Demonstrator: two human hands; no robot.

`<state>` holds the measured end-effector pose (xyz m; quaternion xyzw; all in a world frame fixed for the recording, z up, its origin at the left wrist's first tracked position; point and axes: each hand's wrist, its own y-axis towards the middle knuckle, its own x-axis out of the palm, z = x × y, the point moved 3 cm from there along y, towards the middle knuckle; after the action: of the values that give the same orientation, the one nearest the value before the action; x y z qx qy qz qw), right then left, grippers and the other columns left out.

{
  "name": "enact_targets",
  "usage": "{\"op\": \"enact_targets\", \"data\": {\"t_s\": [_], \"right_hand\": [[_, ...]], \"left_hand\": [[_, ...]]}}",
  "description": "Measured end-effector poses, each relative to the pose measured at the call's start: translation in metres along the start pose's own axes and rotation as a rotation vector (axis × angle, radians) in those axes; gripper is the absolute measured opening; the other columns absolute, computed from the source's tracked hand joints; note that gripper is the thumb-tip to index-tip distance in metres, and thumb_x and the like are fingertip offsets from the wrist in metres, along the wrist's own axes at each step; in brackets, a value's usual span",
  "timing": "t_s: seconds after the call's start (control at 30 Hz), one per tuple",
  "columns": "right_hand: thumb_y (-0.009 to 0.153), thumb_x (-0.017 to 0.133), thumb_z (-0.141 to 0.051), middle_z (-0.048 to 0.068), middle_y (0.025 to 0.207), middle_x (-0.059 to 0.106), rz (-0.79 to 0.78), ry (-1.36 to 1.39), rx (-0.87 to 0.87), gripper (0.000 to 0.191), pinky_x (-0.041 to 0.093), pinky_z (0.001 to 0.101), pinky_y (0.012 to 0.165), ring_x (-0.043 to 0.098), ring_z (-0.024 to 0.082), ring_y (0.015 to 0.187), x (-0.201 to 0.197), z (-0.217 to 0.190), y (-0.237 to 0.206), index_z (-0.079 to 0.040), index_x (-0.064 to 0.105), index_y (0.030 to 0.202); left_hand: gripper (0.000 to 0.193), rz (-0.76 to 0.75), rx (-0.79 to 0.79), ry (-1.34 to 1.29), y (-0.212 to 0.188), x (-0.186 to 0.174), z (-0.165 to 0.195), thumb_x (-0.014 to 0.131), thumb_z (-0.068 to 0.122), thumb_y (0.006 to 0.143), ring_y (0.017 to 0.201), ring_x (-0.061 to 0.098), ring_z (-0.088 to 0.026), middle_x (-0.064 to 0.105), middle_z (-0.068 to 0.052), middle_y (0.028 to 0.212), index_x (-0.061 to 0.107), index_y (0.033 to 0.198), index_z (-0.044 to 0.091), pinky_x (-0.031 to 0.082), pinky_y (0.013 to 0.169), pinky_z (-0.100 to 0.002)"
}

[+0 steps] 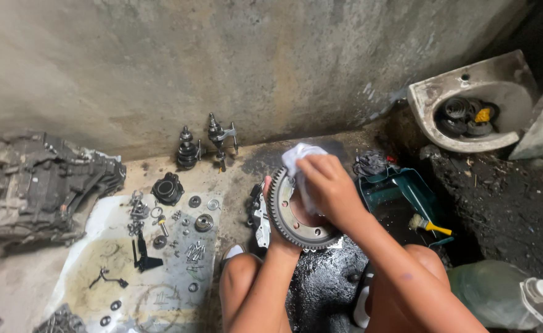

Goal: The person cleans and assembles engine components on the floor. They wipe a bearing and housing, insert the bearing into the housing, then clean and fit a large gear onto the assembly.

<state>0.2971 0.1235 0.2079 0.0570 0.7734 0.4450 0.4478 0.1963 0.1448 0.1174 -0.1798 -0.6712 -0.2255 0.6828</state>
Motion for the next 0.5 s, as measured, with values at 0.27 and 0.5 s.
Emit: {"op": "enact_targets", "data": {"t_s": [0.27,0.5], "right_hand": [[0.065,0.073,-0.002,0.019,0.120,0.064,-0.279,-0.198,0.076,0.049,0.049,0.0498,0.102,0.059,0.038,0.117,-0.041,-0.009,-0.017,0.004,0.067,0.113],[0.080,0.075,-0.009,0.021,0.121,0.064,-0.252,0.097,0.165,0.043,0.048,0.0467,0.097,0.059,0.040,0.114,-0.034,-0.055,-0.049,0.004,0.066,0.120]], "left_hand": [[0.082,-0.248,-0.035,-0.058,-0.002,0.022,0.014,0.045,0.077,0.091,0.129,0.049,-0.039,0.046,-0.025,0.145,0.044,0.144,0.014,0.047,0.106,-0.052],[0.084,-0.085,0.044,0.155,0.021,-0.056,0.021,0.052,0.078,0.092,0.126,0.041,-0.042,0.029,-0.024,0.150,0.031,0.156,0.028,0.048,0.101,-0.059]]}}
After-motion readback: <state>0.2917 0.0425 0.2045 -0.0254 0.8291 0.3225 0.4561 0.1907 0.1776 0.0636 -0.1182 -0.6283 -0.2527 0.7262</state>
